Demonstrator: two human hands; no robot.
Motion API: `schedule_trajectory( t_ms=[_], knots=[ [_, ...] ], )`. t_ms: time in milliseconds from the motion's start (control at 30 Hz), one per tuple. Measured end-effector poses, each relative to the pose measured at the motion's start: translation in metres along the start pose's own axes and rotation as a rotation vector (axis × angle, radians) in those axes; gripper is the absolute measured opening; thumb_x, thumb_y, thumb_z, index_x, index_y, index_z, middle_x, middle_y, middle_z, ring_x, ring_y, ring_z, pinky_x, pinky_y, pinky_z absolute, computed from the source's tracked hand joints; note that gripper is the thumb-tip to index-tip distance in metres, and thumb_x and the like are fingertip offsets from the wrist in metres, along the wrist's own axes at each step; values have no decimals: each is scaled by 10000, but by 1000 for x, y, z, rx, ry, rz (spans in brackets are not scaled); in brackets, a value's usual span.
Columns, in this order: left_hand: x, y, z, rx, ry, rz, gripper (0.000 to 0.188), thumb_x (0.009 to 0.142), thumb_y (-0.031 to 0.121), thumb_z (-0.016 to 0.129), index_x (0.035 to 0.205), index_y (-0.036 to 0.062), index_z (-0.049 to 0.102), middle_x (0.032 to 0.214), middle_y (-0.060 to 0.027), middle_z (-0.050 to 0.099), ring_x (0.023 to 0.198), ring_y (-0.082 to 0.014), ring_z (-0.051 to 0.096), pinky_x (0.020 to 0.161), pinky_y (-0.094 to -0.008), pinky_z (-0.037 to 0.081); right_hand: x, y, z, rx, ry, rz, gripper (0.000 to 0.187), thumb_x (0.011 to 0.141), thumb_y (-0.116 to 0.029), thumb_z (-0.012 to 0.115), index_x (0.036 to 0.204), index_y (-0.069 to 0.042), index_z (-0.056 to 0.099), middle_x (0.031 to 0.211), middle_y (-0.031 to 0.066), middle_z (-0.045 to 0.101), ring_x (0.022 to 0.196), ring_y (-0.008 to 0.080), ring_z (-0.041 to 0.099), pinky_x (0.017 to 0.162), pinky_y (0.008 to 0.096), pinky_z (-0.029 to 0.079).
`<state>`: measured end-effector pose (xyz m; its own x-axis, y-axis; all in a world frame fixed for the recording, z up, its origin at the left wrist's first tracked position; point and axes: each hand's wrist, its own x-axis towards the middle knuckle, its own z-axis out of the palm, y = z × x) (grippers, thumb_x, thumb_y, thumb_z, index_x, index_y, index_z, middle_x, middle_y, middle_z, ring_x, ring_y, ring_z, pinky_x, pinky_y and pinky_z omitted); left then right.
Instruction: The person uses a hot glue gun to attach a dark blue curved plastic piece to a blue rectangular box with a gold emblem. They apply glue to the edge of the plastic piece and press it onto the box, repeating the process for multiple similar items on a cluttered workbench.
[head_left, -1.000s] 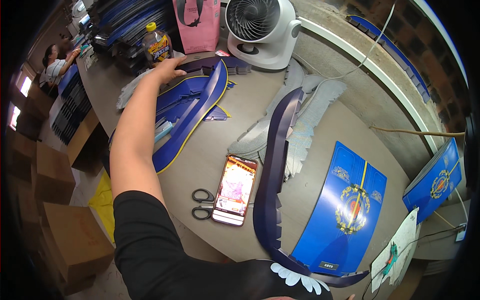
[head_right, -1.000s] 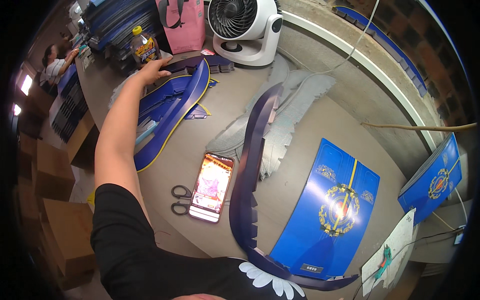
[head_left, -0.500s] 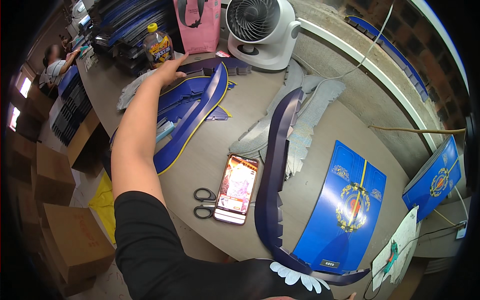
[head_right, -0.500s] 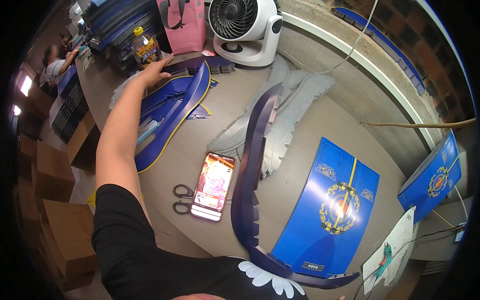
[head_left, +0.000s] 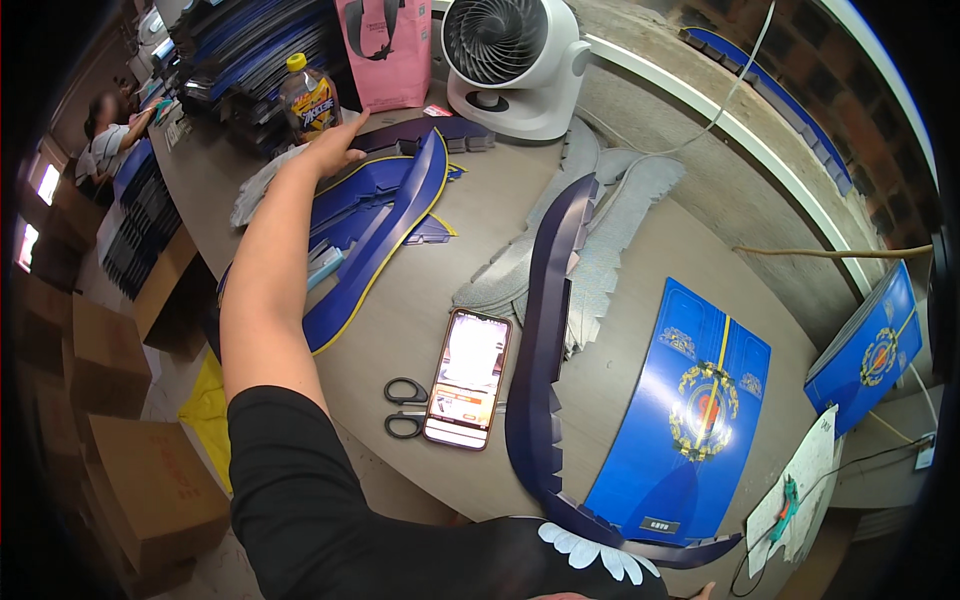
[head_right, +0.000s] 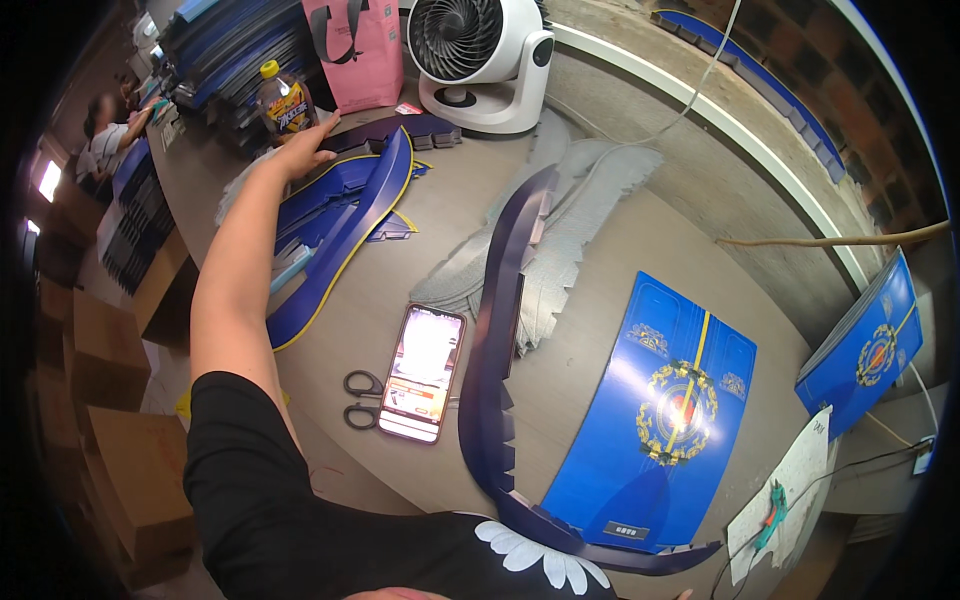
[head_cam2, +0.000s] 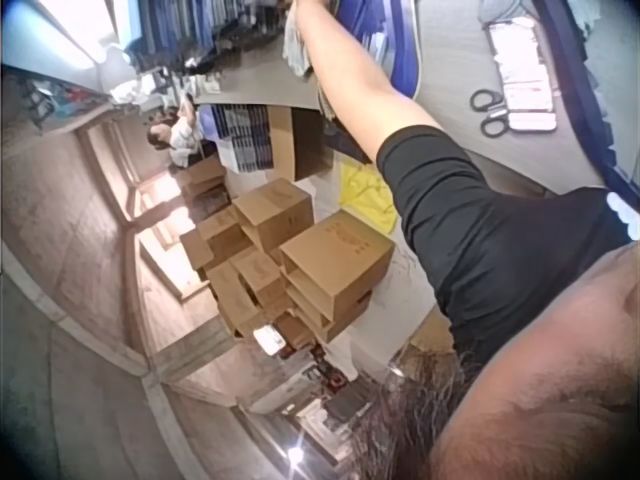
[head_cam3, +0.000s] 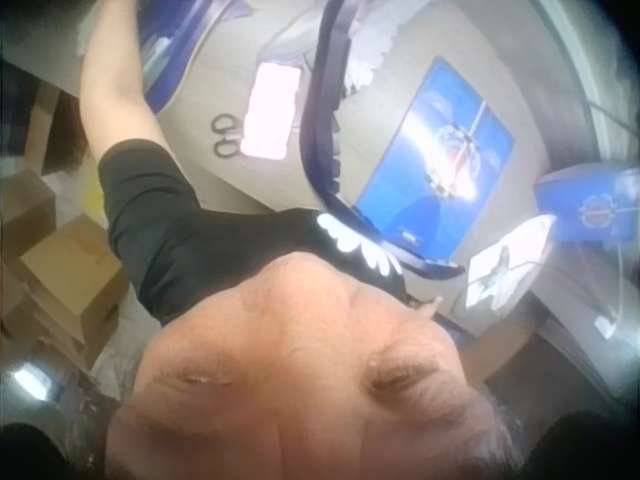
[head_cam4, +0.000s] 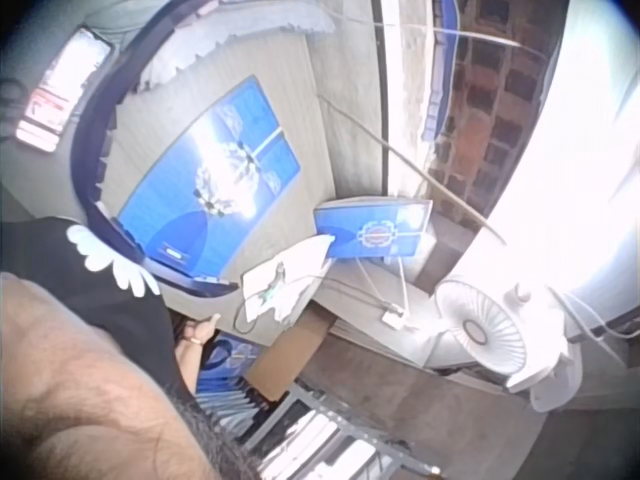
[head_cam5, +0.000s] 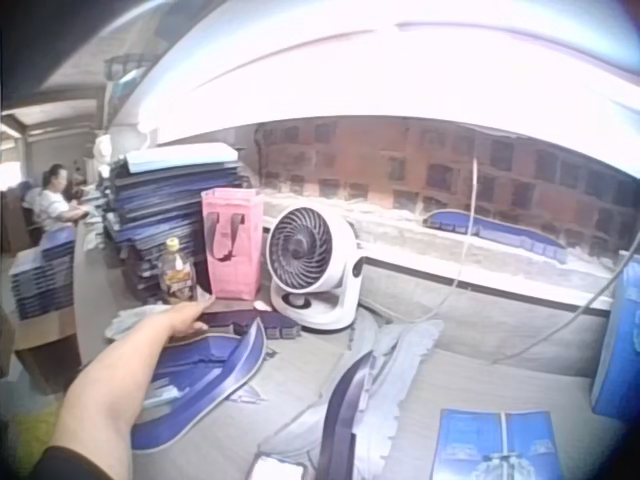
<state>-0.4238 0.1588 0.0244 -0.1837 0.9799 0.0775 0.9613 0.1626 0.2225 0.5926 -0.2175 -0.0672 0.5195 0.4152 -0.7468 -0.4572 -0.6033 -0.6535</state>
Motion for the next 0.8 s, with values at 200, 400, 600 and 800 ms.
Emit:
schedule_trajectory(
  t_ms=[200,400,600,800],
  knots=[
    [3,-2,1,-6,-15,-32,847,923,206,693,1590,142,176,1370,-293,540,1302,-408,513,1096,-431,406,1,2,1,-46,-41,-1,786,975,-722,283,1538,-179,367,1503,102,462,1332,327,455,1115,518,375],
    [5,-9,0,-133,-34,-82,831,941,207,668,1592,139,157,1313,-296,577,1215,-397,576,1022,-425,464,11,4,-9,-40,-23,21,793,972,-717,310,1533,-159,371,1496,122,466,1314,334,473,1102,526,390],
    [2,-3,10,138,47,72,808,952,125,599,1601,190,121,1122,-288,660,1007,-436,661,915,-485,519,9,3,-5,-24,-7,-11,698,973,-655,373,1445,-143,427,1393,105,514,1198,299,516,989,474,424],
    [-5,24,13,468,124,-21,835,897,-35,476,1602,244,126,1069,-253,678,968,-402,685,838,-492,548,6,5,2,15,24,-54,583,976,-580,441,1338,-126,496,1268,83,574,1061,261,565,855,416,461]
  ],
)
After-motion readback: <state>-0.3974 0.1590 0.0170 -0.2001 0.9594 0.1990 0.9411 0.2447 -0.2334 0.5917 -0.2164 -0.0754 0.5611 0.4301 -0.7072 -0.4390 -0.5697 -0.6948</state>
